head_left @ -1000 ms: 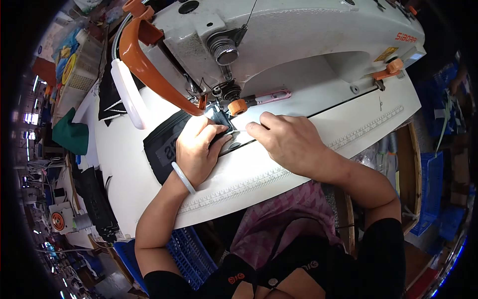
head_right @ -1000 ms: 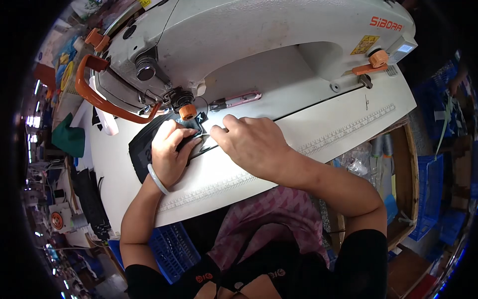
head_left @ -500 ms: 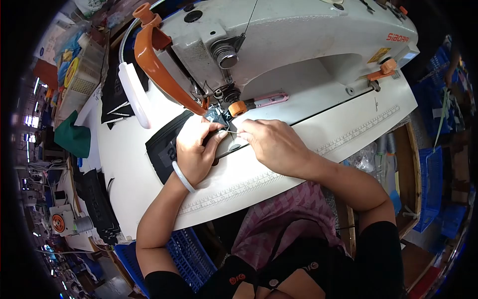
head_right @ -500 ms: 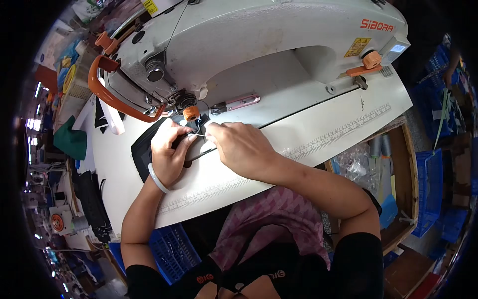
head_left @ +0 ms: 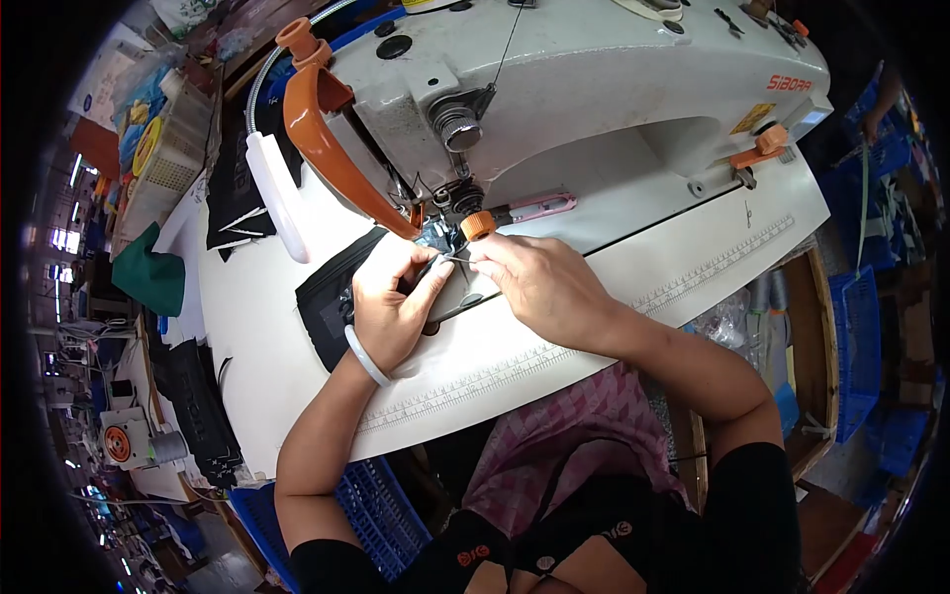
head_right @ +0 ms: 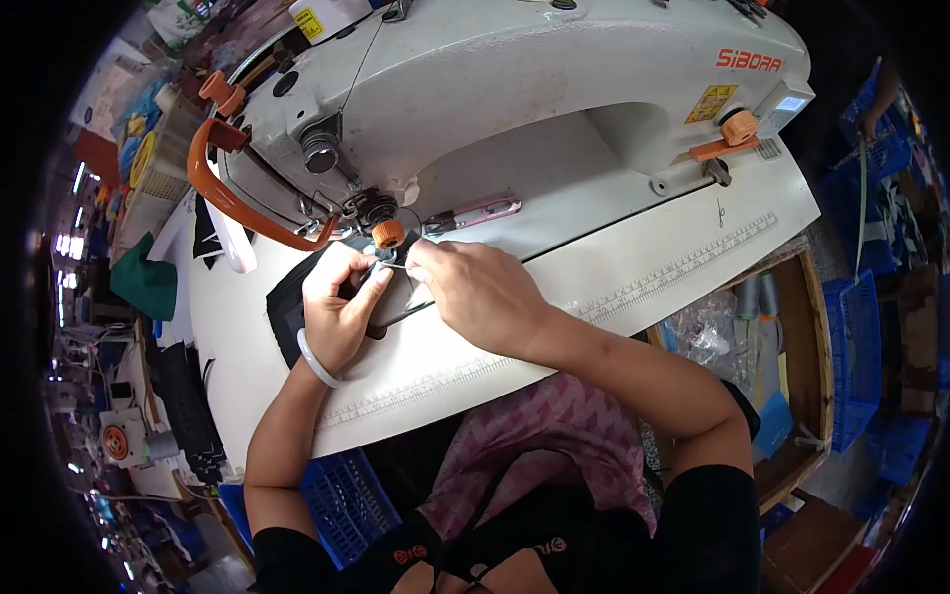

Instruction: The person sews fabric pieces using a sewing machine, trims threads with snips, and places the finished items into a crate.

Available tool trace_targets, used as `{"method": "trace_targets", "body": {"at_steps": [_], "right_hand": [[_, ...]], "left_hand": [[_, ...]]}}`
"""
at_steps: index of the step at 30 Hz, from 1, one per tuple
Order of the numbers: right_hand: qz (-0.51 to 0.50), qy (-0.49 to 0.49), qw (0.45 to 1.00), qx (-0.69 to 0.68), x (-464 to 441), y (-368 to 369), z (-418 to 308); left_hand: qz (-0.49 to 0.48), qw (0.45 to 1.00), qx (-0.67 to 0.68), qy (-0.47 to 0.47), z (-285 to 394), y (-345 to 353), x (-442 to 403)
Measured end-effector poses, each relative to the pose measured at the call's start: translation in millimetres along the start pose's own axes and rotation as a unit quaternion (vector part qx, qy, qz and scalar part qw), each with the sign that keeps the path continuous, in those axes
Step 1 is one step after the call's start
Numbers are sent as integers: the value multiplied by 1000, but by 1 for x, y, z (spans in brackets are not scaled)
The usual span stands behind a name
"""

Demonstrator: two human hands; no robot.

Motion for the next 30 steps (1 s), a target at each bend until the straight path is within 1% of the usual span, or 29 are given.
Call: {"method": "trace_targets", "body": {"at_steps": [2, 5, 8, 11, 14, 17, 20, 23, 24, 26, 27, 28, 30], "right_hand": [[3, -19, 998, 60, 3, -5, -2], [-41, -1, 993, 112, 6, -3, 1], [-8, -22, 992, 122, 7, -8, -3], [-30, -20, 989, 145, 7, -9, -5], [-31, -24, 990, 133, 5, -6, -4], [9, -13, 998, 58, 3, 0, 5], [18, 1, 1000, 8, 2, 5, 8], [1, -40, 995, 92, 9, -2, 1], [-47, -40, 987, 148, 12, -4, -1], [-66, -53, 973, 213, 22, -15, -2], [-59, -39, 978, 194, 28, -25, 0], [-41, 4, 982, 186, 35, -39, 11], [-6, 85, 983, 163, 57, -73, 38]], "left_hand": [[5, 998, -11, 62, 5, 1, 2], [15, 997, 1, 73, 6, 0, 3], [7, 996, -15, 86, 7, 1, 4], [2, 995, -27, 97, 9, 3, 4], [-12, 995, -27, 90, 9, 4, 3], [-28, 998, 8, 49, 0, 5, -1], [-36, 999, 18, 34, -3, 4, -1], [-63, 995, -42, 63, -1, 10, 1], [-75, 986, -104, 108, 12, 16, 2], [-74, 967, -155, 187, 31, 27, 9], [-87, 950, -207, 219, 37, 32, 12], [-99, 940, -243, 217, 39, 34, 13], [-112, 929, -274, 223, 50, 36, 13]]}}
Point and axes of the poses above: each hand's wrist, its own x-axis away from the middle knuckle, its own y-axis out of the palm, z = x × y, the point moved 10 cm from there along -x, towards the middle knuckle, and after that the axes turned 8 degrees about x, right-handed, at the moved point
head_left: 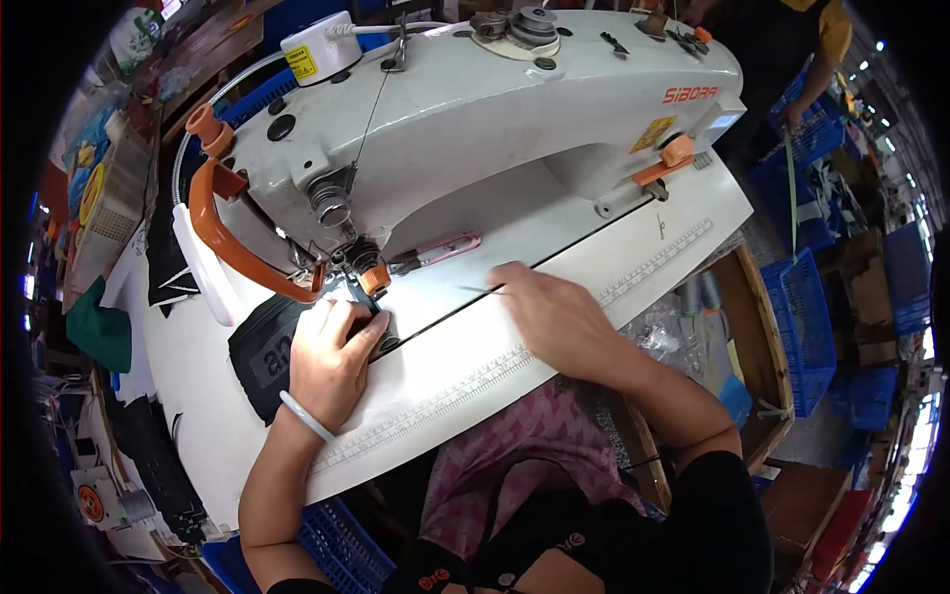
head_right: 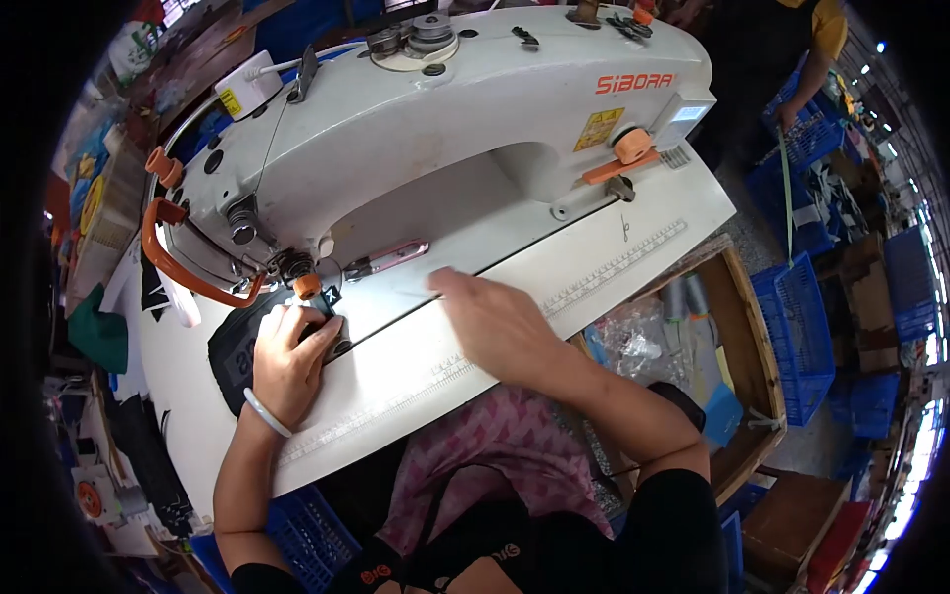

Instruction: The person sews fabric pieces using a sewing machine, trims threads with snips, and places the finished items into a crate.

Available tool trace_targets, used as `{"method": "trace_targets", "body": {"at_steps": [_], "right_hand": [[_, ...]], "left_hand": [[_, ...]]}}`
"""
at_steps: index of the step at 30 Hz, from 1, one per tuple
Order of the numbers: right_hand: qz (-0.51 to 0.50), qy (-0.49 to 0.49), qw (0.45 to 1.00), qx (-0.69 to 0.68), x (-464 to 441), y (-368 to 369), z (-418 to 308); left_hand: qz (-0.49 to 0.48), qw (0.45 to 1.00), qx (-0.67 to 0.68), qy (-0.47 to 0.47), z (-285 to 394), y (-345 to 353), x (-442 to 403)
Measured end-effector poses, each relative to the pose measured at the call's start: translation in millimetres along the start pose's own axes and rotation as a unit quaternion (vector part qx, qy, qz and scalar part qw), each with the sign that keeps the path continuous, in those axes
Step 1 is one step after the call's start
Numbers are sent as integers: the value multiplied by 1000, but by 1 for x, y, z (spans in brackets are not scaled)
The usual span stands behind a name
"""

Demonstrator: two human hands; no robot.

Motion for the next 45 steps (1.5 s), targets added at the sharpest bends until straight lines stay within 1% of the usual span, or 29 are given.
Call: {"method": "trace_targets", "body": {"at_steps": [2, 4, 6, 8, 9, 12, 15, 17, 18, 20, 22, 24, 25, 28, 30, 31, 33, 34, 36, 38, 40, 41, 44, 45], "right_hand": [[95, 18, 995, 12, 19, -41, 38], [173, 59, 979, 87, 38, -76, 92], [214, 84, 956, 183, 43, -107, 127], [213, 54, 943, 248, 34, -119, 153], [216, 52, 945, 238, 30, -121, 167], [227, 41, 949, 215, 22, -126, 188], [231, 27, 951, 202, 21, -123, 183], [226, 26, 954, 196, 20, -121, 183], [227, 26, 955, 189, 20, -120, 183], [213, 20, 956, 201, 21, -119, 188], [200, 17, 957, 210, 22, -118, 191], [191, 17, 959, 210, 20, -116, 191], [188, 24, 958, 215, 18, -115, 190], [166, -6, 936, 309, 13, -111, 170], [183, -15, 940, 289, 14, -112, 144], [191, -20, 941, 277, 12, -109, 127], [159, -31, 976, 146, 2, -93, 90], [144, -34, 986, 79, -3, -81, 70], [57, -150, 987, 34, -22, -38, 9], [60, -249, 964, 76, -43, -14, -44], [43, -259, 959, 104, -70, 15, -44], [35, -264, 957, 119, -77, 28, -41], [-12, -295, 944, 145, -79, 48, -38], [16, -309, 939, 149, -78, 46, -40]], "left_hand": [[-23, 1000, 9, -16, -3, 4, 3], [-31, 999, 17, -20, -3, 4, 6], [-45, 998, 26, -41, -5, 5, 8], [-47, 996, 38, -59, -6, 5, 7], [-58, 995, 40, -65, -5, 3, 4], [-31, 990, 122, -63, -17, 3, 13], [-10, 997, 74, -21, -9, 1, 18], [-19, 1000, 22, -4, 0, 0, 18], [-38, 999, 3, -20, -1, 2, 21], [-41, 999, -9, -19, -1, 2, 21], [-24, 994, 77, -67, -17, 2, 28], [-32, 992, 97, -77, -21, 2, 31], [-33, 992, 102, -71, -22, 3, 31], [-21, 992, 108, -55, -23, 3, 32], [-10, 993, 108, -45, -24, 4, 34], [-6, 996, 85, -40, -21, 3, 34], [-2, 999, 38, -27, -11, 3, 32], [-3, 999, 35, -28, -10, 3, 33], [-2, 999, 26, -24, -9, 2, 32], [3, 1000, 23, -15, -8, -2, 32], [7, 999, 30, -11, -11, -4, 35], [11, 1000, 14, 9, -7, -9, 35], [-21, 999, 46, -3, -13, -7, 34], [-18, 998, 60, -7, -15, -5, 33]]}}
Point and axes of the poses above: each hand's wrist, its own x-axis away from the middle knuckle, its own y-axis out of the palm, z = x × y, the point moved 10 cm from there along -x, towards the middle knuckle, and after that the axes turned 8 degrees about x, right-handed, at the moved point
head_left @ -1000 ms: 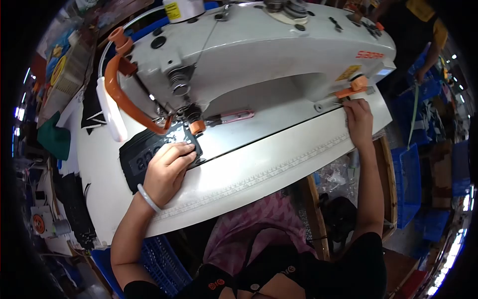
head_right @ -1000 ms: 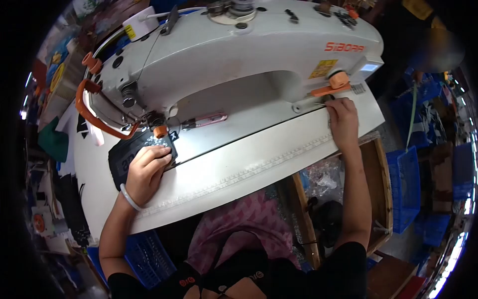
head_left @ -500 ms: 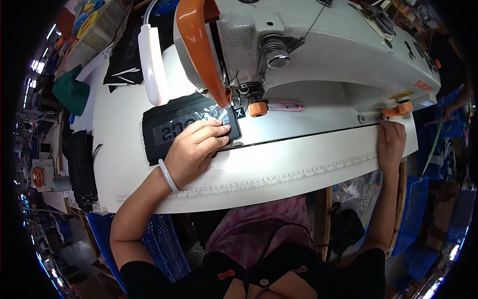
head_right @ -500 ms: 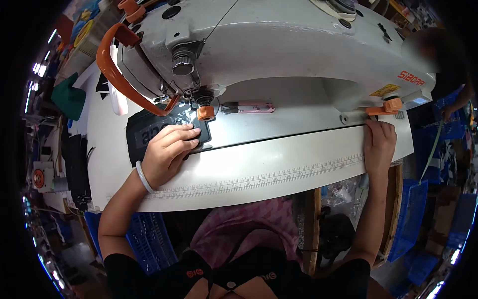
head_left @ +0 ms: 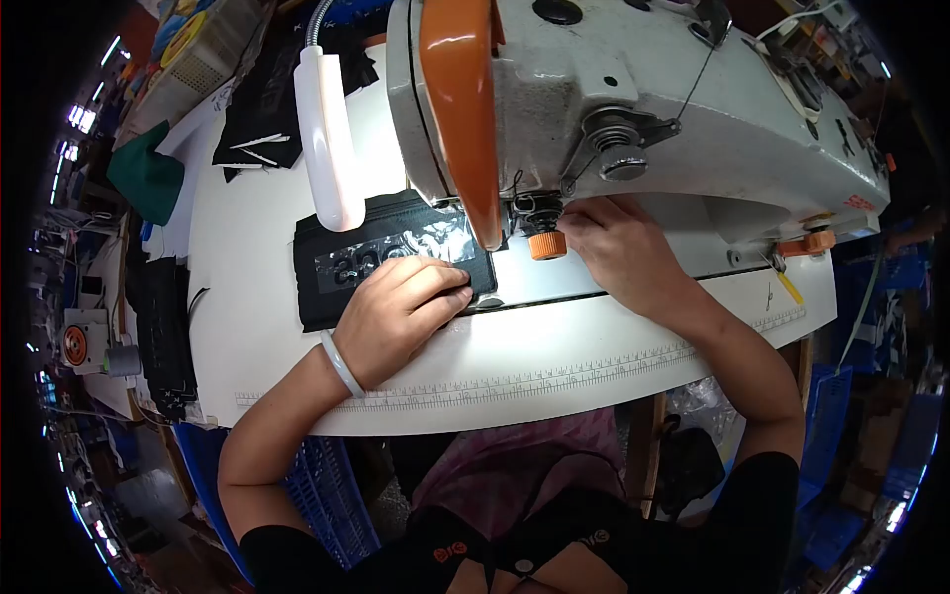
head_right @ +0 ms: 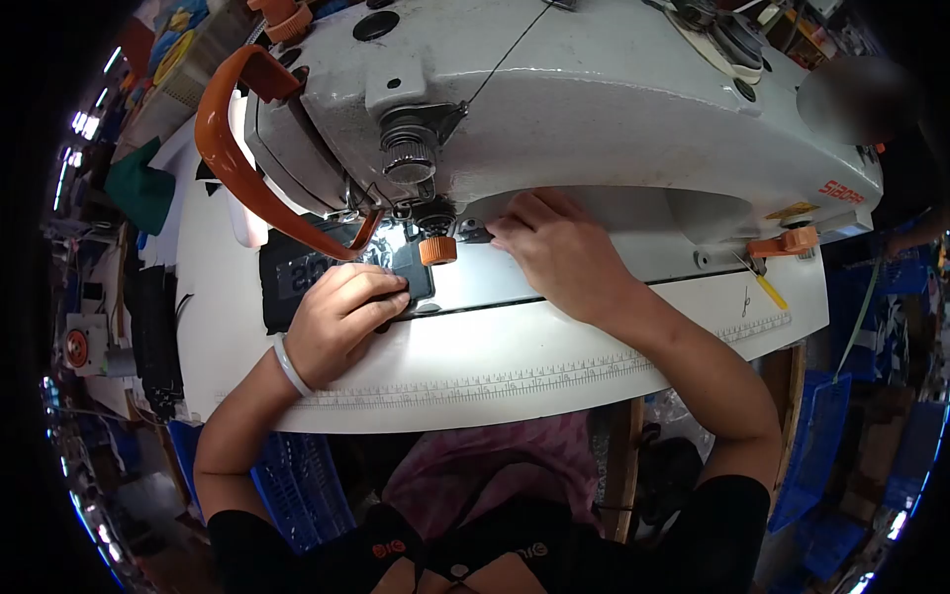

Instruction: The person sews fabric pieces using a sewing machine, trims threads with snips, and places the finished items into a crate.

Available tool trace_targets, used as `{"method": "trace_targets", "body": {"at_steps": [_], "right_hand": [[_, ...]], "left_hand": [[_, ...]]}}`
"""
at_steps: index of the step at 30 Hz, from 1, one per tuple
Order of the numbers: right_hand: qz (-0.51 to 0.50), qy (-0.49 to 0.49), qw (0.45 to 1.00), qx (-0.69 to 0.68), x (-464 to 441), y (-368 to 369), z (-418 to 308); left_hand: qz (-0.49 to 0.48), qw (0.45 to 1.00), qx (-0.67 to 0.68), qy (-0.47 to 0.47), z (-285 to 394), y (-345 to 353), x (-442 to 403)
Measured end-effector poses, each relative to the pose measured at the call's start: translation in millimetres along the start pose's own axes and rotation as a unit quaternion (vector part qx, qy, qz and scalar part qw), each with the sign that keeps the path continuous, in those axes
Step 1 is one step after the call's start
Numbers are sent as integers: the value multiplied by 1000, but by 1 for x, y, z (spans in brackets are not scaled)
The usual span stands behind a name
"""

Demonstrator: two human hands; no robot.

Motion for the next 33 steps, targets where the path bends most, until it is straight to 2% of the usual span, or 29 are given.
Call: {"method": "trace_targets", "body": {"at_steps": [3, 8, 12, 17, 21, 24, 27, 28, 31, 33], "right_hand": [[-11, 52, 992, -113, -1, -5, 3], [-128, 16, 989, -77, -16, -6, -26], [-67, -79, 989, -108, -18, -3, -46], [-22, -162, 985, -57, -21, 7, -66], [3, -169, 985, -46, -17, -2, -64], [-11, -146, 981, -125, -21, -9, -57], [-18, -127, 986, -110, -19, -10, -50], [21, -135, 986, -91, -17, -7, -47], [-77, -58, 993, -73, -23, 6, -34], [-74, -49, 993, -81, -26, 1, -34]], "left_hand": [[-7, 1000, 18, -21, -4, 1, -4], [-7, 1000, -16, 25, -2, 1, -4], [4, 994, -82, 66, 10, -9, -8], [-2, 999, -28, 43, 4, -10, -10], [-52, 998, 10, 42, 0, 1, -12], [-67, 997, -14, 37, 1, 6, -15], [-70, 996, -29, 36, 5, 8, -16], [-74, 996, -30, 34, 5, 8, -17], [-44, 999, 13, 15, -2, 8, -14], [-31, 999, 30, -1, -6, 11, -11]]}}
Point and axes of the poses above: each hand's wrist, its own x-axis away from the middle knuckle, its own y-axis out of the palm, z = x × y, the point moved 10 cm from there along -x, towards the middle knuckle, and after that the axes turned 8 degrees about x, right-handed, at the moved point
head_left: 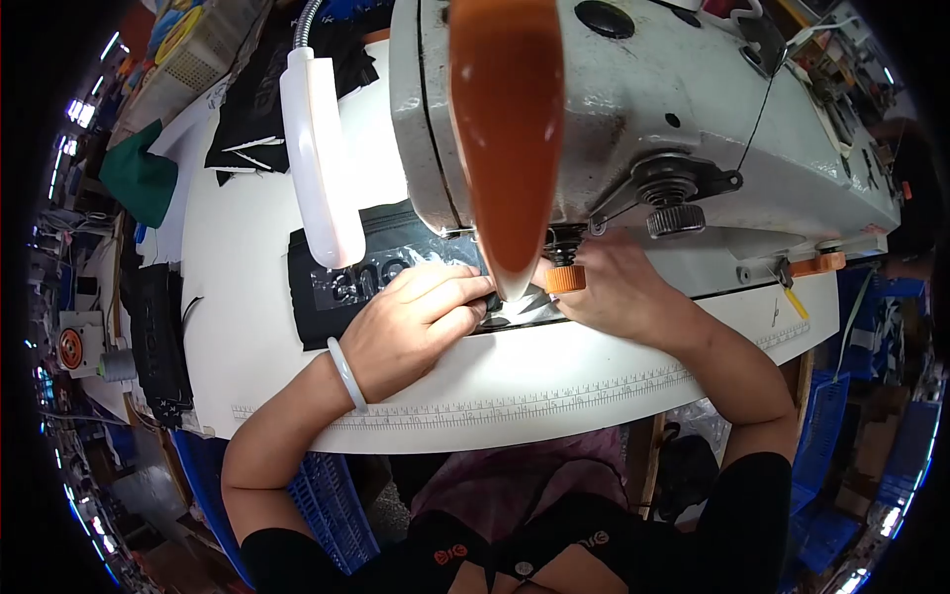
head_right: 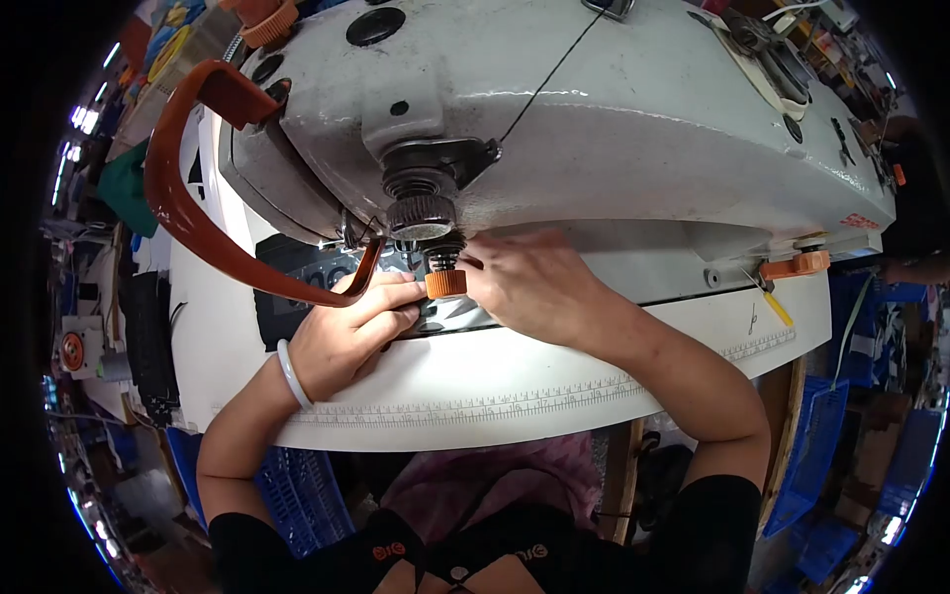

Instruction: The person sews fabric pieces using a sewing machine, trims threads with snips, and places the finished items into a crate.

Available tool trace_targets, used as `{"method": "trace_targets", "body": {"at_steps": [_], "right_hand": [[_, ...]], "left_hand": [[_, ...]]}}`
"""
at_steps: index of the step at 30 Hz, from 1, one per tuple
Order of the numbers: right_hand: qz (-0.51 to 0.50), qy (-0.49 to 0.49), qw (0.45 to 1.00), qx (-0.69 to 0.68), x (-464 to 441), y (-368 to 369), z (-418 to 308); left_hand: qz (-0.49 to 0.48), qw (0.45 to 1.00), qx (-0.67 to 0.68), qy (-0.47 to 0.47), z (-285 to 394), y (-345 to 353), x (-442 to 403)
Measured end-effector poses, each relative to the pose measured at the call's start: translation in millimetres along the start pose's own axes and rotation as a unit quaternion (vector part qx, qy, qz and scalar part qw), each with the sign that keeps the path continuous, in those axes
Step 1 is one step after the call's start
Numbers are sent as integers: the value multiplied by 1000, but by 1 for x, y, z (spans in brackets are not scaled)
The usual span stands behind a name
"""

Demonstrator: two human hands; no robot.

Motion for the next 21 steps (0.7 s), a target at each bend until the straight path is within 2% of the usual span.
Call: {"method": "trace_targets", "body": {"at_steps": [2, 5, 10, 15, 21], "right_hand": [[20, -5, 1000, 1, 2, -1, 3], [31, -76, 997, 4, 7, 3, -12], [29, -64, 997, -10, 6, -3, -10], [67, -40, 996, -30, 0, -9, -3], [65, -19, 997, -45, 4, -7, 3]], "left_hand": [[-6, 1000, -7, -18, 2, 6, 2], [-8, 1000, -9, -16, 3, 6, 2], [12, 1000, 1, -3, 1, 2, 1], [6, 1000, -17, -13, -8, -4, -4], [-18, 999, -40, -26, -17, -4, -8]]}}
Point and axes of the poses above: each hand's wrist, its own x-axis away from the middle knuckle, its own y-axis out of the palm, z = x × y, the point moved 10 cm from there along -x, towards the middle knuckle, and after that the axes turned 8 degrees about x, right-handed, at the moved point
